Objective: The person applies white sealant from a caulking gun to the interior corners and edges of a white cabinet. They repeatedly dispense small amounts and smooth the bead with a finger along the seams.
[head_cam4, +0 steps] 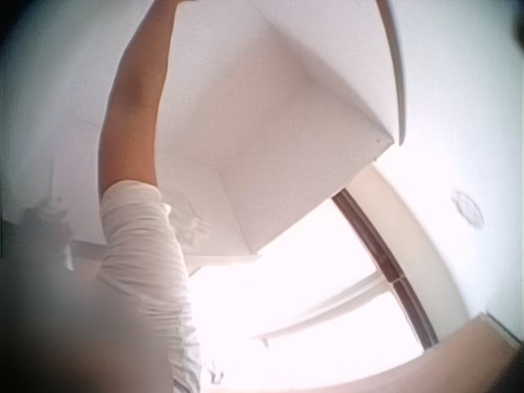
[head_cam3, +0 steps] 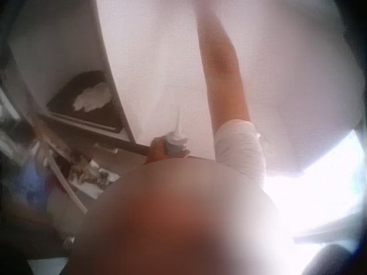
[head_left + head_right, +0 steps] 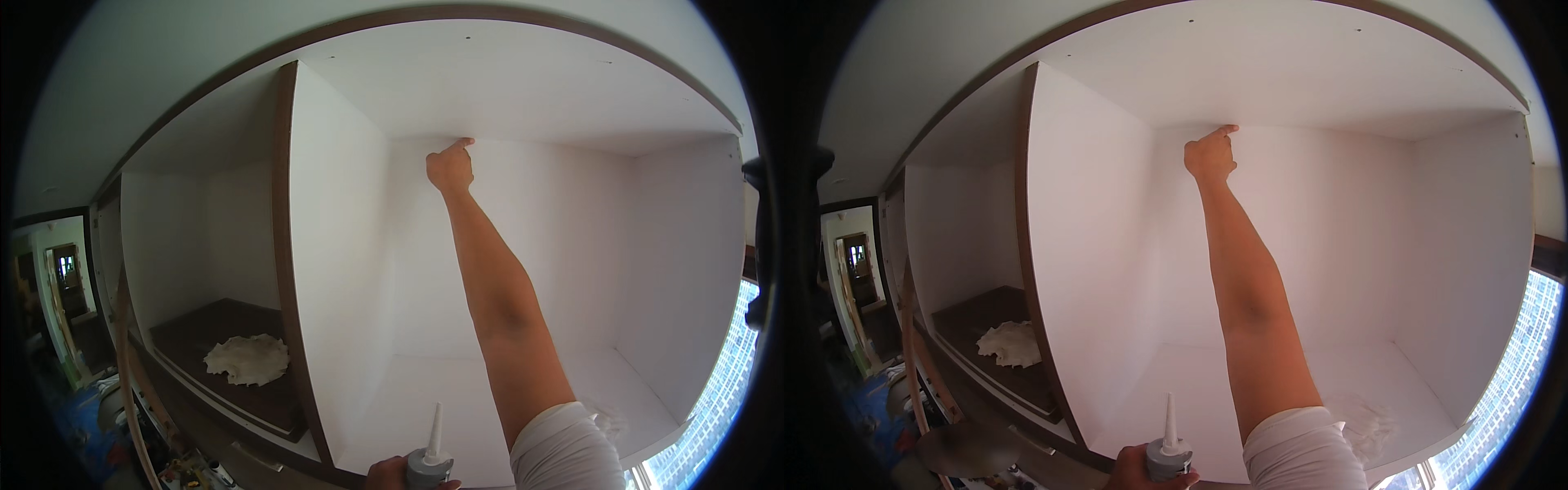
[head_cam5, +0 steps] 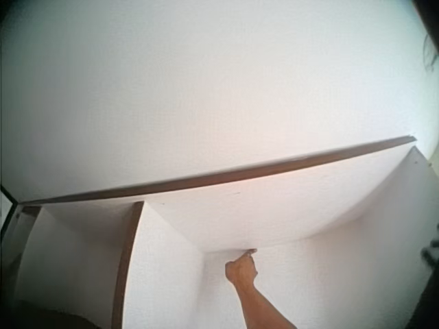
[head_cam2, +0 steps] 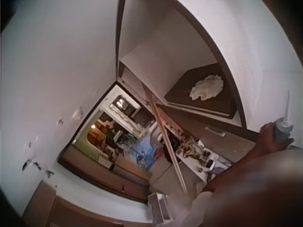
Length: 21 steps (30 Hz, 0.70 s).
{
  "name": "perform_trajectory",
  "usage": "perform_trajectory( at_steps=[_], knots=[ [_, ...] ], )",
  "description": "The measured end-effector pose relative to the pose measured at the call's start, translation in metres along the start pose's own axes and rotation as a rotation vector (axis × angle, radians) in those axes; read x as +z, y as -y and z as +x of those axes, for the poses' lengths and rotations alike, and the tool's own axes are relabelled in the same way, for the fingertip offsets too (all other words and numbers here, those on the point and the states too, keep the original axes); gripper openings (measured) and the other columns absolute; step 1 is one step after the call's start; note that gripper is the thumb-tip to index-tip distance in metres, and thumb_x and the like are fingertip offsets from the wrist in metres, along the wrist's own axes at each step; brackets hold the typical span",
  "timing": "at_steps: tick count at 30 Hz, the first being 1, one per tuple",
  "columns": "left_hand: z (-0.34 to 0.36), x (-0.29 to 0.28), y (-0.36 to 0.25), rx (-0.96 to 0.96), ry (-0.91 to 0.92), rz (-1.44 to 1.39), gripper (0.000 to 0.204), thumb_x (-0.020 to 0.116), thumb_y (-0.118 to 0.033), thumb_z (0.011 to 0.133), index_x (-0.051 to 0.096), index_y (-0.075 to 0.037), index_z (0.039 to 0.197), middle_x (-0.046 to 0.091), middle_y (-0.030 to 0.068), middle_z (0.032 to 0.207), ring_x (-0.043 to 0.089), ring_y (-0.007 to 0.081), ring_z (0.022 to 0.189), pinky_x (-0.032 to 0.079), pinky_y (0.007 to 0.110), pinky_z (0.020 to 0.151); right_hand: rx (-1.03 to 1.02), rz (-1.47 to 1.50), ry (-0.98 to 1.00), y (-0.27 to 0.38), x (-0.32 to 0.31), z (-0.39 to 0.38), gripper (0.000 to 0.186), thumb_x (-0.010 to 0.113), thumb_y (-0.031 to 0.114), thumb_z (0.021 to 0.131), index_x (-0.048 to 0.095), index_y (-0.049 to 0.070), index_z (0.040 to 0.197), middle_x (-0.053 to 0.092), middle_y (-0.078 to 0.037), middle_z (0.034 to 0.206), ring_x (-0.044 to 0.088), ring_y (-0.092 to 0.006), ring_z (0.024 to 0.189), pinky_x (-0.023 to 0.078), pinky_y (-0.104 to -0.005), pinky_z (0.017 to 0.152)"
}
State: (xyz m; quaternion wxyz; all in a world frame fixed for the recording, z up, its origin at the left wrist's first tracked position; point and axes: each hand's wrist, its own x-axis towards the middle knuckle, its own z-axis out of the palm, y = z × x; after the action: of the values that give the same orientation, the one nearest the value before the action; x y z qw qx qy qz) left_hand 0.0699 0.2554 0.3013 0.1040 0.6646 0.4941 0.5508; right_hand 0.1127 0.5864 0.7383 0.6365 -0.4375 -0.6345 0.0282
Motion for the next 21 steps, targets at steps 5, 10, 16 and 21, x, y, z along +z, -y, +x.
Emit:
perform_trajectory(
  at_steps=[5, 10, 16, 21],
  knots=[
    [-0.001, -0.001, 0.004, 0.078, -0.011, 0.05, 0.038, 0.089, -0.03, 0.084, 0.076, -0.002, 0.107, 0.079, 0.0145, 0.092, 0.076, 0.0253, 0.081, 0.06, 0.042, 0.076, -0.002, 0.028, 0.051, 0.021, 0.029, -0.007, 0.103, 0.058, 0.015, 0.088, -0.006, -0.014, 0.163, 0.073, -0.014, 0.115, 0.069, -0.0329, 0.112, 0.041, -0.0594, 0.11],
    [0.003, -0.002, 0.002, 0.046, -0.013, 0.03, 0.039, 0.089, -0.03, 0.083, 0.076, -0.001, 0.106, 0.079, 0.0152, 0.091, 0.076, 0.0278, 0.081, 0.06, 0.042, 0.075, -0.228, 0.177, 0.355, 0.02, 0.043, -0.011, 0.093, 0.06, 0.012, 0.087, 0.016, -0.005, 0.166, 0.071, -0.016, 0.123, 0.066, -0.0329, 0.116, 0.044, -0.0481, 0.11],
    [0.011, -0.022, -0.026, -0.197, 0.207, -0.226, 0.027, 0.085, -0.025, 0.089, 0.074, -0.001, 0.094, 0.077, 0.007, 0.082, 0.075, 0.0132, 0.08, 0.06, 0.033, 0.074, -0.465, 0.082, 0.668, -0.019, -0.021, -0.042, 0.061, 0.063, 0.014, 0.092, 0.057, 0.007, 0.153, 0.071, -0.011, 0.114, 0.066, -0.0248, 0.097, 0.053, -0.0395, 0.093],
    [0.016, -0.02, -0.038, -0.18, 0.132, -0.279, 0.028, 0.087, -0.025, 0.086, 0.073, 0.0, 0.09, 0.075, 0.0081, 0.075, 0.075, 0.0158, 0.074, 0.059, 0.033, 0.069, -0.353, -0.655, 1.162, -0.079, -0.137, -0.114, 0.049, 0.068, 0.029, 0.099, 0.066, 0.009, 0.143, 0.074, -0.012, 0.119, 0.071, -0.0286, 0.102, 0.056, -0.0453, 0.09]
  ],
)
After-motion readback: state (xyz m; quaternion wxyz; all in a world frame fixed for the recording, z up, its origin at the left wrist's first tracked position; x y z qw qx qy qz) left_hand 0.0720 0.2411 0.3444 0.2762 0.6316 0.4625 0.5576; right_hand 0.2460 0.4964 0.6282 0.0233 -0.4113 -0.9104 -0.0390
